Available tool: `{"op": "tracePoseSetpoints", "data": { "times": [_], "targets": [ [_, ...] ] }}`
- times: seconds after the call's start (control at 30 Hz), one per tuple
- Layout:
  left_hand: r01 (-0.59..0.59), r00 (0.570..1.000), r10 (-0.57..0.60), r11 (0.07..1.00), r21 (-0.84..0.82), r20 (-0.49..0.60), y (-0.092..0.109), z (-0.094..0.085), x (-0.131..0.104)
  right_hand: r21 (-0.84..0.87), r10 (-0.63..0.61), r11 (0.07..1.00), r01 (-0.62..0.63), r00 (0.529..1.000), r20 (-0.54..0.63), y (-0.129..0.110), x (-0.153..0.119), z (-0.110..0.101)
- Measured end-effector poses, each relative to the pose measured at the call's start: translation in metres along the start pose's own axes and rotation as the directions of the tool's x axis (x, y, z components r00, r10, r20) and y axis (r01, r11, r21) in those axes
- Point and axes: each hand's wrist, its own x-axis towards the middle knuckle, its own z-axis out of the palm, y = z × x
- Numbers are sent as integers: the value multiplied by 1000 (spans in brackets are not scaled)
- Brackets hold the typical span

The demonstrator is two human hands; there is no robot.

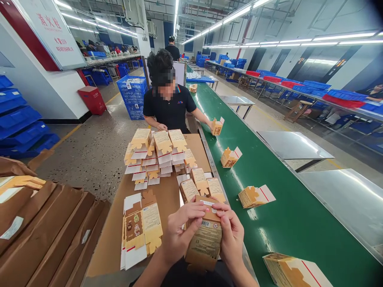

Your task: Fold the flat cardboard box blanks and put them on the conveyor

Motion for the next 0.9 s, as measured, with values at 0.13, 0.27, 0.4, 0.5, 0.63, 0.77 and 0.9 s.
{"op": "tracePoseSetpoints", "data": {
  "times": [0.13,0.27,0.4,0.5,0.63,0.77,0.9],
  "targets": [
    [140,990,-138,984,-107,21,-2,2,-2,32,56,998,-55,998,-34,-1,1,0],
    [268,963,-261,935,-233,63,-5,7,-7,113,97,989,-90,994,-55,-5,3,4],
    [334,940,-338,883,-330,45,-5,12,-6,132,114,986,-105,991,-64,-8,2,6],
    [343,933,-360,865,-365,23,-3,14,-4,111,109,989,-101,991,-72,-10,2,7],
    [337,929,-370,863,-376,-17,-1,14,-3,91,96,992,-89,993,-73,-10,3,9],
    [336,928,-370,885,-324,-48,1,15,-5,78,108,992,-103,992,-66,-8,0,8],
    [303,937,-341,902,-309,-78,4,16,-7,51,91,995,-88,995,-50,-8,-3,9]
  ]
}}
